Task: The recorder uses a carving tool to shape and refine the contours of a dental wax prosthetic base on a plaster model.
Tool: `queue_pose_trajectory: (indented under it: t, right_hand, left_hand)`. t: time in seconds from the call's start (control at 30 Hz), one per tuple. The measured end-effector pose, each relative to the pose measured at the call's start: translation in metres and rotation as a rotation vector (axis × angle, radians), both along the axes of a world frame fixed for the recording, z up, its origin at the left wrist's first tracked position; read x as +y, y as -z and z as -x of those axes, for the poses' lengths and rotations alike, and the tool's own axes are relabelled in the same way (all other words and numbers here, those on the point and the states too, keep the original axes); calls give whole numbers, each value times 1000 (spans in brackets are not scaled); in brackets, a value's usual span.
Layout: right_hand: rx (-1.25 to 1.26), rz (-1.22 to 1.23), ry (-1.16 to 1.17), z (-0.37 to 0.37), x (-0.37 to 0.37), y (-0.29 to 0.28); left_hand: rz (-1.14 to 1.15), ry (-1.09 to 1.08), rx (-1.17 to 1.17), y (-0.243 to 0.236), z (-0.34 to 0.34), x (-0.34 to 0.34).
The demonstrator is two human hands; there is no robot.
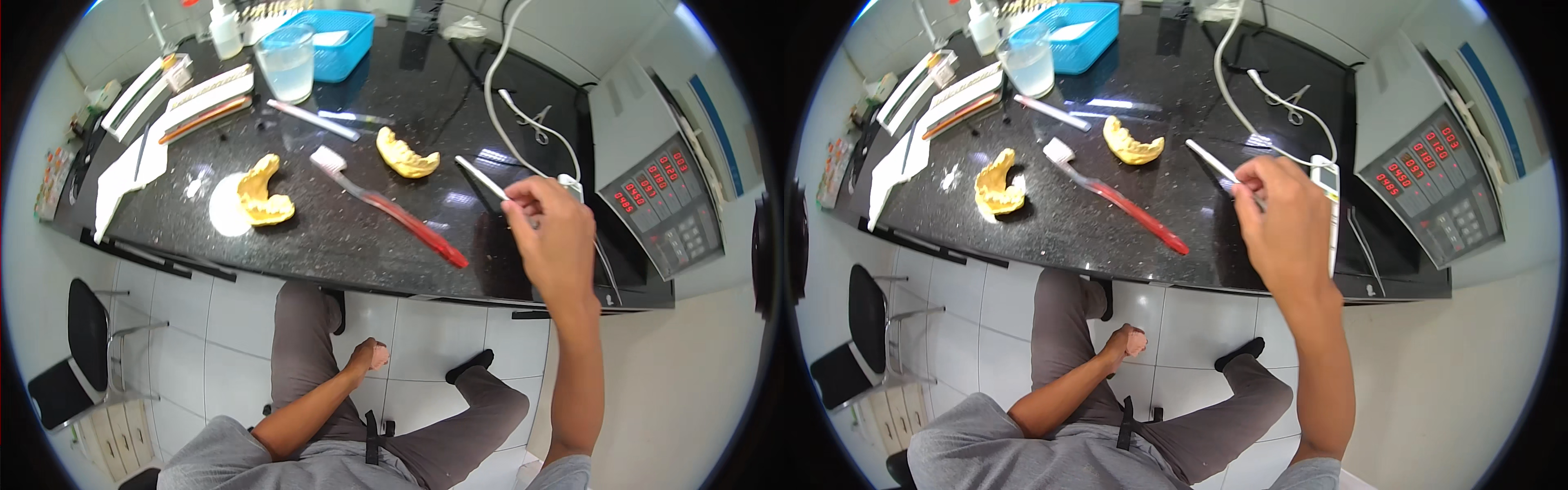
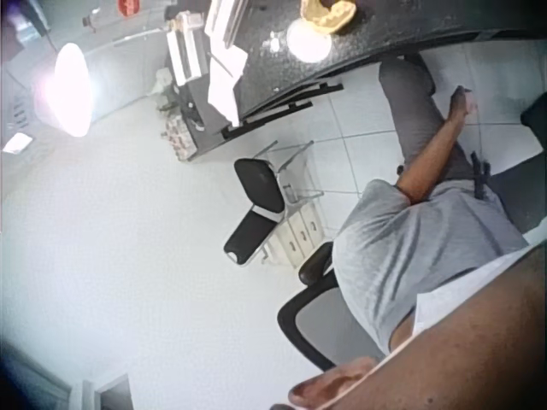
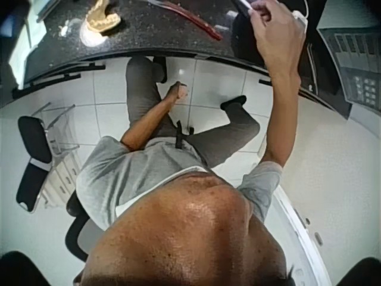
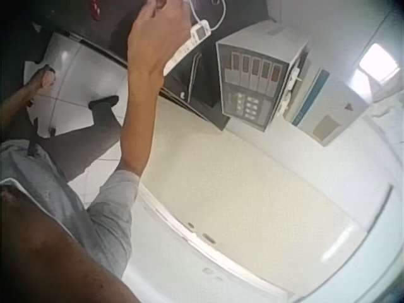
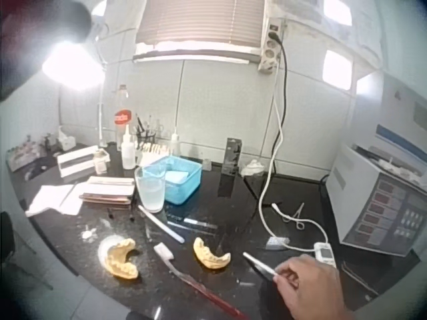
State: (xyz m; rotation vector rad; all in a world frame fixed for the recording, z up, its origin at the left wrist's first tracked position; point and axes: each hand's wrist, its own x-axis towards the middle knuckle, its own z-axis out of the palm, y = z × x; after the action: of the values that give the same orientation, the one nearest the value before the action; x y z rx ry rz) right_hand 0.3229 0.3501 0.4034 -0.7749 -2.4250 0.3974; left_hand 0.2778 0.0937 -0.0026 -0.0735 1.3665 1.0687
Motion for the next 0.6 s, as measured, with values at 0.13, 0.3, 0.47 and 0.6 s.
queue_pose_trajectory:
  t: [0.13, 0.3, 0.47, 0.6]
  right_hand:
    - [4, -26, 25, 6, 5, 13]
    - [140, -323, -105, -8, -41, 9]
    - [82, 261, -461, -77, -154, 104]
    - [-684, 766, -233, -150, -243, 364]
  left_hand:
    - [-15, -64, -53, -8, 3, 4]
    - [-35, -65, -28, 2, 16, -13]
    - [-65, -68, 22, 18, 21, -11]
    - [71, -227, -12, -1, 18, -15]
